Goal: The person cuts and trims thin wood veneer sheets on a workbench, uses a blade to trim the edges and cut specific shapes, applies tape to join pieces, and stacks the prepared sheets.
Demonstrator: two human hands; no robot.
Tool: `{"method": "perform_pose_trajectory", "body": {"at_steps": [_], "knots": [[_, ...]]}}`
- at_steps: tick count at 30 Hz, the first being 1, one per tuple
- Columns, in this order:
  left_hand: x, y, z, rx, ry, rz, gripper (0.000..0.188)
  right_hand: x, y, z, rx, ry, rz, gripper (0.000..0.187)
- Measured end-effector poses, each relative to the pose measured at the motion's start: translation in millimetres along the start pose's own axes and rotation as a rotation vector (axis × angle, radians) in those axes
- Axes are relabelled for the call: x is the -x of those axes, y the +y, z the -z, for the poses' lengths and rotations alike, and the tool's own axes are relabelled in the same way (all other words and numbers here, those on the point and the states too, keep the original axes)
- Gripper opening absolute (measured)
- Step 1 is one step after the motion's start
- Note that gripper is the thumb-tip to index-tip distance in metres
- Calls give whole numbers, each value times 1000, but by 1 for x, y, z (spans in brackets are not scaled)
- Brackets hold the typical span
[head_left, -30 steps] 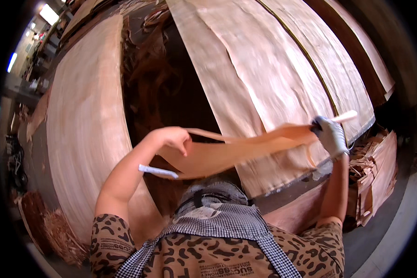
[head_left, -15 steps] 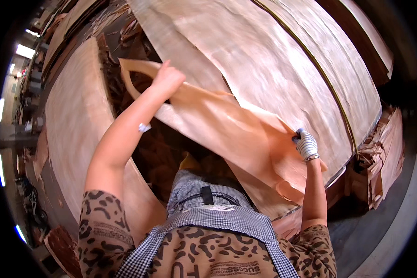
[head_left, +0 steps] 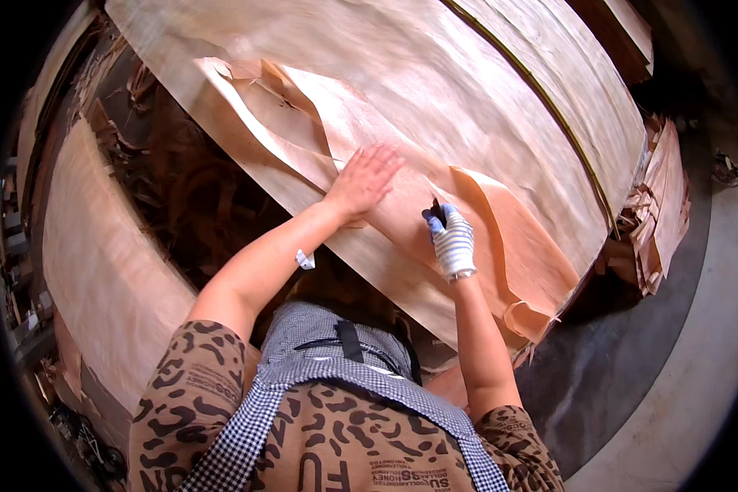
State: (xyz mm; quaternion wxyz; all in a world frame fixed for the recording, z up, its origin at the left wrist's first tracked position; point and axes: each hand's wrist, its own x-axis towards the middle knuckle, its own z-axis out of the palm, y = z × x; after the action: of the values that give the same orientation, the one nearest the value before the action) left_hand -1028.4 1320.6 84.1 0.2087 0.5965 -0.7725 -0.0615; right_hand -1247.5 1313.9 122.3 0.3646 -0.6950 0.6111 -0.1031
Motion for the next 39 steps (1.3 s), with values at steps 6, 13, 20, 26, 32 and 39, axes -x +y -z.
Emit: {"method": "perform_pose_trajectory", "body": {"at_steps": [6,13,20,26,32,39], "knots": [[28,-89,10,-175,126,287,40,-1,-1,-23,-14,63,3,19],[17,-89,21,57,227,367,43,-86,-143,-94,548,-198,296,18],[22,-93,27,-56,97,382,56,-16,-93,-81,827,-326,275,12],[19,-82,27,-56,76,401,86,24,48,60,1024,-361,215,14],[24,-86,21,-3,110,427,87,-26,-27,31,660,-161,597,14],[17,-83,24,-8,59,433,89,-117,-130,-68,815,-323,602,12]]}}
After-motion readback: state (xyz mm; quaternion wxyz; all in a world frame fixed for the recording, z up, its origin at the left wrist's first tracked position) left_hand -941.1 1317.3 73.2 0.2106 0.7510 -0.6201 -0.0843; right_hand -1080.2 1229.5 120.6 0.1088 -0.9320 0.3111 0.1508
